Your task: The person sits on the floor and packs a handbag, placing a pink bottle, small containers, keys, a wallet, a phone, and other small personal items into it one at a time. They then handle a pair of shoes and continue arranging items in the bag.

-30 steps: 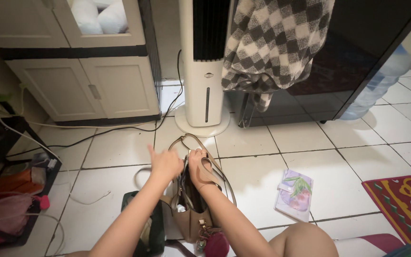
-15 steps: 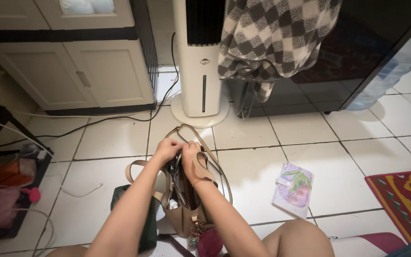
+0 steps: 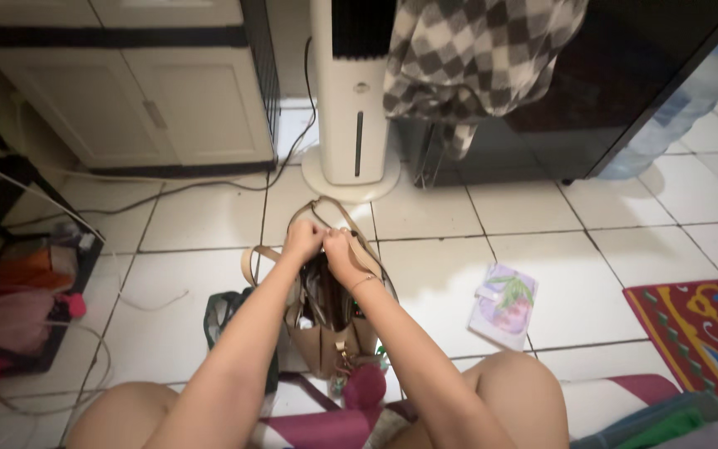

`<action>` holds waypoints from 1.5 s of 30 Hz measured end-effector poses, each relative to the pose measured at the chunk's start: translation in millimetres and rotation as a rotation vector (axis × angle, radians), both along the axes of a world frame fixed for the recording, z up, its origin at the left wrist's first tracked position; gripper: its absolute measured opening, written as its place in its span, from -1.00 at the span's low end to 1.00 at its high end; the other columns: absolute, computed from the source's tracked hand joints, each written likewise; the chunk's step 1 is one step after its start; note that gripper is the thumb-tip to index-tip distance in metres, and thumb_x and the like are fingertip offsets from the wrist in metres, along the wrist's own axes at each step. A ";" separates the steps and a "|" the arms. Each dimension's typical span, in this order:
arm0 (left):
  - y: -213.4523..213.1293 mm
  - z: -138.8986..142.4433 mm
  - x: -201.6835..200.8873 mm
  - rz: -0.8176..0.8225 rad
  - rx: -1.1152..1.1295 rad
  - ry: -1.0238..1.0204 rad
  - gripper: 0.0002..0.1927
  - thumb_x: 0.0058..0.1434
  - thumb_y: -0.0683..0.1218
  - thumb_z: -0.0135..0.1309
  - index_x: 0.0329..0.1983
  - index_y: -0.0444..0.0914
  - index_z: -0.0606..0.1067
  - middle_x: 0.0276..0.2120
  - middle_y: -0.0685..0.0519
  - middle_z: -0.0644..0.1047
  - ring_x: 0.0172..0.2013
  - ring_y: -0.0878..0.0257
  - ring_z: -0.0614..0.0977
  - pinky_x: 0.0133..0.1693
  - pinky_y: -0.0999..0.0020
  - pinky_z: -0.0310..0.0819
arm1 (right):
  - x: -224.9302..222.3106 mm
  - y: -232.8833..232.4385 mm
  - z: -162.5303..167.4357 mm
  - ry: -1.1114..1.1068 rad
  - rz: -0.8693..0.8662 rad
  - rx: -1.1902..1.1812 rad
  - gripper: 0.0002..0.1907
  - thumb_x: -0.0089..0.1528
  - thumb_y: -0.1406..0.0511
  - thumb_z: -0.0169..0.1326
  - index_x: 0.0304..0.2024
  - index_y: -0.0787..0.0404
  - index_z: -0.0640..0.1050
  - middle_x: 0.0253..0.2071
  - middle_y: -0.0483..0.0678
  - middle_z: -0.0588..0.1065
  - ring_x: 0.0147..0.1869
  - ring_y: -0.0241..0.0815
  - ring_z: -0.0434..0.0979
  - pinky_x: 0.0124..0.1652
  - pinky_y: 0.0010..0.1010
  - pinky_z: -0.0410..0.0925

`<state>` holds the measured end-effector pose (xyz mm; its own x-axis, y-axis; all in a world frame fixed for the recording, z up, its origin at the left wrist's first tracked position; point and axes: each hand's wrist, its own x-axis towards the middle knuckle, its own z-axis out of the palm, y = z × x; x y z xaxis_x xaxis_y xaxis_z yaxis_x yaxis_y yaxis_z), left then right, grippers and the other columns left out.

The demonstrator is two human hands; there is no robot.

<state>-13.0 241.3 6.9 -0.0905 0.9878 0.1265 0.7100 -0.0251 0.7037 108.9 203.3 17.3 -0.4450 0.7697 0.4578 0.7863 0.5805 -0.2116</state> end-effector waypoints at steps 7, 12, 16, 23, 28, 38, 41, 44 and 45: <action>-4.7 3.0 5.4 0.089 0.126 0.036 -0.68 0.17 0.06 0.20 -0.45 -0.31 0.64 -0.31 -0.25 0.60 -0.23 -0.18 0.65 -0.15 -0.01 0.54 | 1.7 -10.1 20.2 -0.049 0.015 0.143 -0.73 0.09 0.51 0.17 -0.14 0.28 0.61 -0.08 0.10 0.57 0.02 0.08 0.55 0.02 -0.16 0.40; -11.5 5.9 7.1 0.129 0.041 0.012 -0.70 0.20 0.09 0.19 -0.38 -0.24 0.66 -0.30 -0.24 0.62 -0.21 -0.18 0.65 -0.12 -0.02 0.52 | 3.3 -10.5 21.6 -0.141 0.063 0.144 -0.75 0.01 0.47 0.20 -0.23 0.27 0.65 -0.13 0.12 0.58 -0.04 0.08 0.57 0.02 -0.16 0.44; -11.4 8.0 7.3 0.161 0.092 0.012 -0.73 0.17 0.04 0.22 -0.41 -0.28 0.64 -0.32 -0.24 0.61 -0.24 -0.19 0.64 -0.14 -0.02 0.52 | 2.8 -6.4 23.0 -0.067 0.054 0.099 -0.68 -0.05 0.51 0.16 -0.22 0.32 0.64 -0.16 0.10 0.60 -0.06 0.10 0.57 -0.14 -0.17 0.48; -0.3 -1.2 3.5 0.140 -0.014 -0.004 -0.60 0.23 0.07 0.31 -0.48 -0.37 0.60 -0.48 -0.33 0.56 -0.46 -0.19 0.54 -0.24 0.06 0.50 | 22.4 -34.1 13.6 -0.324 0.149 -0.106 -0.87 -0.01 0.47 0.15 -0.39 0.32 0.62 -0.30 0.16 0.57 -0.18 0.11 0.60 -0.13 -0.17 0.48; 8.7 1.0 -0.6 0.273 -0.243 -0.298 -0.63 0.12 0.05 0.37 -0.51 -0.36 0.61 -0.48 -0.08 0.62 -0.49 0.14 0.58 -0.30 0.15 0.50 | 42.4 -63.8 16.9 0.013 0.259 -0.525 -0.90 0.07 0.48 0.13 -0.39 0.28 0.64 -0.35 0.15 0.55 -0.22 0.15 0.61 -0.15 -0.16 0.48; 12.8 -3.2 -5.0 0.159 -0.248 -0.201 -0.61 0.14 0.10 0.35 -0.35 -0.35 0.66 -0.46 -0.07 0.62 -0.41 0.16 0.60 -0.28 0.21 0.50 | 78.5 -131.1 42.4 0.034 0.344 -0.450 -0.88 0.04 0.44 0.21 -0.37 0.37 0.58 -0.26 0.18 0.51 -0.08 0.19 0.56 -0.09 -0.13 0.45; 10.1 1.6 -11.3 -0.052 -0.162 -0.046 -0.60 0.21 0.15 0.22 -0.23 -0.29 0.68 -0.39 -0.11 0.65 -0.34 0.08 0.65 -0.20 0.19 0.53 | 81.9 -135.0 45.2 0.172 0.328 -0.477 -0.77 0.11 0.35 0.23 -0.21 0.35 0.59 -0.23 0.20 0.52 -0.07 0.20 0.53 -0.08 -0.12 0.42; 0.2 14.0 -26.8 -0.248 0.061 0.185 -0.47 0.26 0.22 0.22 0.00 -0.32 0.59 -0.22 -0.24 0.62 -0.18 -0.10 0.63 -0.11 0.11 0.50 | 88.8 -130.4 42.2 0.292 0.240 -0.506 -0.60 0.20 0.26 0.21 0.01 0.36 0.51 -0.13 0.22 0.53 -0.06 0.18 0.54 -0.03 -0.15 0.41; -8.4 20.3 -29.8 -0.304 0.151 0.275 -0.39 0.27 0.24 0.24 0.09 -0.35 0.53 -0.16 -0.30 0.60 -0.11 -0.17 0.61 -0.08 0.07 0.49 | 91.9 -128.1 39.5 0.326 0.194 -0.514 -0.55 0.23 0.24 0.19 0.09 0.37 0.47 -0.08 0.23 0.53 -0.05 0.16 0.55 -0.02 -0.17 0.41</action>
<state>-42.8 232.9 27.1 0.2585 0.9330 0.2504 0.8151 -0.3498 0.4619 200.9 75.2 56.8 -0.4987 0.8463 0.1872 0.5251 0.4668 -0.7116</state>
